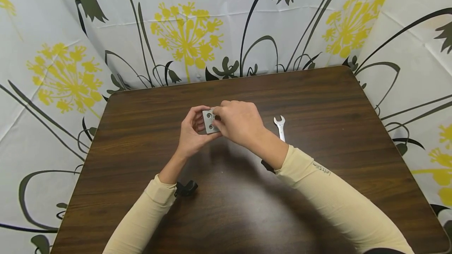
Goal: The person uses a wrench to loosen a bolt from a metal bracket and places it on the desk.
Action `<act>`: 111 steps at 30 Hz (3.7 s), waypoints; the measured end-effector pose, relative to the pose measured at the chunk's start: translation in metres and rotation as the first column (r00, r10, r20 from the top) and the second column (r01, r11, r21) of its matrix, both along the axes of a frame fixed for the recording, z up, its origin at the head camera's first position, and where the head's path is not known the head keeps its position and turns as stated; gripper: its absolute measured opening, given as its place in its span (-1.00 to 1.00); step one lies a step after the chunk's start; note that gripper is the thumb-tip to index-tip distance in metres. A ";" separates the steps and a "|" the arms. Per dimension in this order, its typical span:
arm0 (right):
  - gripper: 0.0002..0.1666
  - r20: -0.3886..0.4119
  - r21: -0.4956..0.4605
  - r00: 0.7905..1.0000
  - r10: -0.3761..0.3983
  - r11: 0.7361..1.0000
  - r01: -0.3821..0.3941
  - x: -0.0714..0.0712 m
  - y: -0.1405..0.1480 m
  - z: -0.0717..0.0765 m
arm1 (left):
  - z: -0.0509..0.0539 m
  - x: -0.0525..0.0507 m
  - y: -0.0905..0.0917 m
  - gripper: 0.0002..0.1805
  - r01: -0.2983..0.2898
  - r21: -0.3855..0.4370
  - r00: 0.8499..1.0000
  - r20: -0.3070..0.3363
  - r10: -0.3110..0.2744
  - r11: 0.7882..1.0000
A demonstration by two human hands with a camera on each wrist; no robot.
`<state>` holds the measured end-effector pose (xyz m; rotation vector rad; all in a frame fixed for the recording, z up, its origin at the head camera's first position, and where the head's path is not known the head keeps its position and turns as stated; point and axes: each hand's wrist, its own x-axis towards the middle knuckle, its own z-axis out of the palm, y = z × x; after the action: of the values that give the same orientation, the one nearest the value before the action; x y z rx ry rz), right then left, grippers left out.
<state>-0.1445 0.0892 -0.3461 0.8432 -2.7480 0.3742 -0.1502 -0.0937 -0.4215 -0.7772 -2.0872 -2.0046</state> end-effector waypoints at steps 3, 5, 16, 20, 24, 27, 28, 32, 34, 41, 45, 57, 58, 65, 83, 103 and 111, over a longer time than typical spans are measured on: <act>-0.73 0.015 -0.010 1.000 -0.027 1.000 0.027 0.000 -0.001 0.000 | -0.002 -0.001 0.000 -0.24 0.000 0.004 1.000 -0.003 0.000 1.000; -0.80 0.005 -0.014 1.000 -0.005 1.000 0.005 0.000 -0.001 -0.001 | -0.008 -0.004 0.000 -0.22 0.002 0.008 1.000 -0.004 -0.002 1.000; -0.74 -0.046 -0.006 0.997 0.055 0.998 -0.055 -0.001 0.000 -0.003 | -0.015 -0.007 -0.001 -0.20 -0.002 0.009 1.000 -0.010 0.003 1.000; -0.75 -0.010 -0.016 1.000 -0.015 1.000 0.015 -0.001 -0.004 -0.003 | -0.005 -0.002 0.000 -0.22 -0.005 0.012 1.000 -0.013 0.005 1.000; -0.89 -0.023 -0.018 1.000 0.008 1.000 -0.009 0.000 -0.005 -0.003 | 0.000 -0.001 0.000 -0.23 -0.009 -0.010 1.000 -0.011 0.009 1.000; -0.84 -0.042 -0.005 0.998 0.047 0.999 -0.048 0.001 -0.005 -0.004 | 0.000 -0.001 -0.002 -0.22 -0.011 -0.022 1.000 -0.011 0.010 1.000; -0.82 -0.045 -0.001 0.997 0.056 0.998 -0.056 0.001 -0.005 -0.004 | 0.000 -0.001 -0.002 -0.22 -0.011 -0.023 1.000 -0.011 0.010 1.000; -0.79 -0.037 0.005 0.999 0.037 0.999 -0.037 0.001 -0.006 -0.004 | -0.001 -0.001 -0.004 -0.23 -0.008 -0.017 1.000 -0.014 0.008 1.000; -0.73 -0.032 0.000 0.999 0.006 1.000 -0.006 0.001 -0.007 -0.003 | -0.001 -0.001 -0.004 -0.23 -0.006 -0.010 1.000 -0.011 0.006 1.000; -0.89 -0.044 -0.022 0.998 0.037 0.999 -0.038 0.000 -0.005 -0.006 | -0.002 -0.002 -0.004 -0.23 0.004 -0.012 1.000 -0.012 -0.004 1.000; -0.84 -0.074 -0.008 0.993 0.094 0.995 -0.095 0.000 -0.003 -0.008 | -0.003 -0.002 -0.005 -0.23 -0.002 -0.027 1.000 -0.009 0.002 1.000; -0.87 -0.068 -0.022 0.995 0.067 0.997 -0.068 -0.001 -0.005 -0.008 | -0.002 -0.003 -0.004 -0.23 0.000 -0.025 1.000 -0.023 -0.001 1.000; -0.86 -0.076 -0.014 0.993 0.088 0.996 -0.089 0.000 -0.005 -0.008 | -0.002 -0.002 -0.004 -0.23 -0.001 -0.032 1.000 -0.020 0.001 0.999; -0.77 -0.074 -0.004 0.995 0.072 0.997 -0.072 -0.001 -0.004 -0.007 | -0.003 -0.003 -0.004 -0.23 -0.004 -0.032 1.000 -0.023 0.003 0.999; -0.73 -0.038 -0.025 0.997 0.068 0.997 -0.069 -0.002 -0.001 -0.007 | -0.003 -0.005 -0.004 -0.24 0.004 -0.030 1.000 -0.024 -0.005 1.000; -0.72 -0.020 -0.026 0.998 0.062 0.998 -0.063 -0.003 -0.001 -0.009 | -0.007 -0.004 -0.006 -0.22 0.001 -0.025 1.000 -0.030 -0.002 1.000; -0.74 0.008 -0.034 1.000 0.029 0.999 -0.029 -0.003 -0.001 -0.008 | -0.006 -0.004 -0.005 -0.24 0.017 -0.008 0.999 -0.035 -0.017 1.000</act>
<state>-0.1470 0.0879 -0.3545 0.8764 -2.7319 0.4293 -0.1544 -0.0989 -0.4274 -0.8278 -2.0766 -1.9780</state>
